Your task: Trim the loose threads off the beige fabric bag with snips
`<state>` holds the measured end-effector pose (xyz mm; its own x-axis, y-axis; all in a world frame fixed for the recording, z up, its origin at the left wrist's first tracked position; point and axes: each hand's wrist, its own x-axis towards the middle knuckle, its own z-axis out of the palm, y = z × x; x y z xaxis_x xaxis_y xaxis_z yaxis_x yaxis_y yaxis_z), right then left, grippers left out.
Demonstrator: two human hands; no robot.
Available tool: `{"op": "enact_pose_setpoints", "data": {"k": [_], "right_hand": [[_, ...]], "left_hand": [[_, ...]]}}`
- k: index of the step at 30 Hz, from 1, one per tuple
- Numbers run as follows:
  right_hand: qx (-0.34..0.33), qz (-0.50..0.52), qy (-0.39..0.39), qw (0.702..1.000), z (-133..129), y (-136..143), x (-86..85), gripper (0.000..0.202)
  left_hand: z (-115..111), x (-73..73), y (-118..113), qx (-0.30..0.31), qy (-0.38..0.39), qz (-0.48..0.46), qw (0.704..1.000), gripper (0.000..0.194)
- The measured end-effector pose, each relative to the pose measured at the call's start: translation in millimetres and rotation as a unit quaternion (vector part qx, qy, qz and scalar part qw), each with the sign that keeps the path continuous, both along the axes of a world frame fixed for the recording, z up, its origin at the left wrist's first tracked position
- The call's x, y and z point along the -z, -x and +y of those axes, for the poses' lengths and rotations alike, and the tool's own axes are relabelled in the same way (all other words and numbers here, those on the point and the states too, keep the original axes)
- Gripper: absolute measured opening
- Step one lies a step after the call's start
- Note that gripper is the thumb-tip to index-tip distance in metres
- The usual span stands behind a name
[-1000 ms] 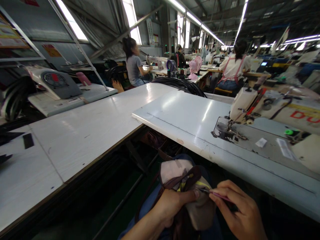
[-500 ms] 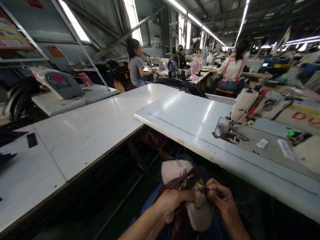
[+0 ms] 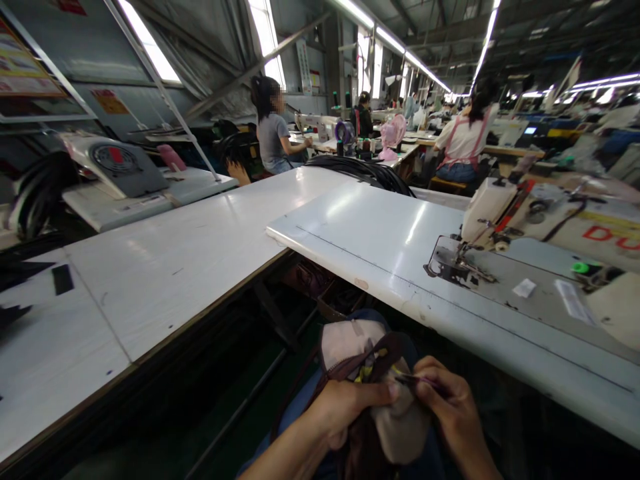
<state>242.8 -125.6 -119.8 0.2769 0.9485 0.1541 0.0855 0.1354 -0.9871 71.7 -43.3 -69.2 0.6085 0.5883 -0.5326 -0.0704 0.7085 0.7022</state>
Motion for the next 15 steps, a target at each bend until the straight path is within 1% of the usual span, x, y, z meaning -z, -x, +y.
{"op": "enact_pose_setpoints", "data": {"k": [3,4,6,8,9,11,13,15], "right_hand": [[-0.004,0.120,0.027,0.992,2,11,19.3,0.023],[-0.005,0.146,0.032,0.989,3,14,22.5,0.025],[-0.012,0.198,0.028,0.980,3,18,23.4,0.030],[-0.013,0.235,0.021,0.972,4,21,18.7,0.033],[0.002,0.246,0.017,0.969,4,21,14.9,0.033],[0.064,0.243,0.011,0.968,3,19,6.1,0.029],[0.138,0.225,0.006,0.965,0,12,-3.5,0.027],[0.167,0.185,0.008,0.968,-4,3,-12.7,0.028]], "left_hand": [[0,1.8,1,0.000,0.001,-0.005,1.000,0.034],[0,3.2,1,0.003,0.007,-0.004,1.000,0.034],[-2,6.4,-2,0.022,0.022,0.005,1.000,0.034],[-6,8.9,-6,0.043,0.028,-0.002,0.999,0.036],[-7,9.4,-8,0.047,0.028,-0.013,0.998,0.038],[-10,8.1,-10,0.033,0.023,-0.023,0.999,0.040],[-12,4.5,-10,0.023,0.027,0.014,0.999,0.039],[-13,0.6,-10,0.031,0.025,0.064,0.997,0.038]]}}
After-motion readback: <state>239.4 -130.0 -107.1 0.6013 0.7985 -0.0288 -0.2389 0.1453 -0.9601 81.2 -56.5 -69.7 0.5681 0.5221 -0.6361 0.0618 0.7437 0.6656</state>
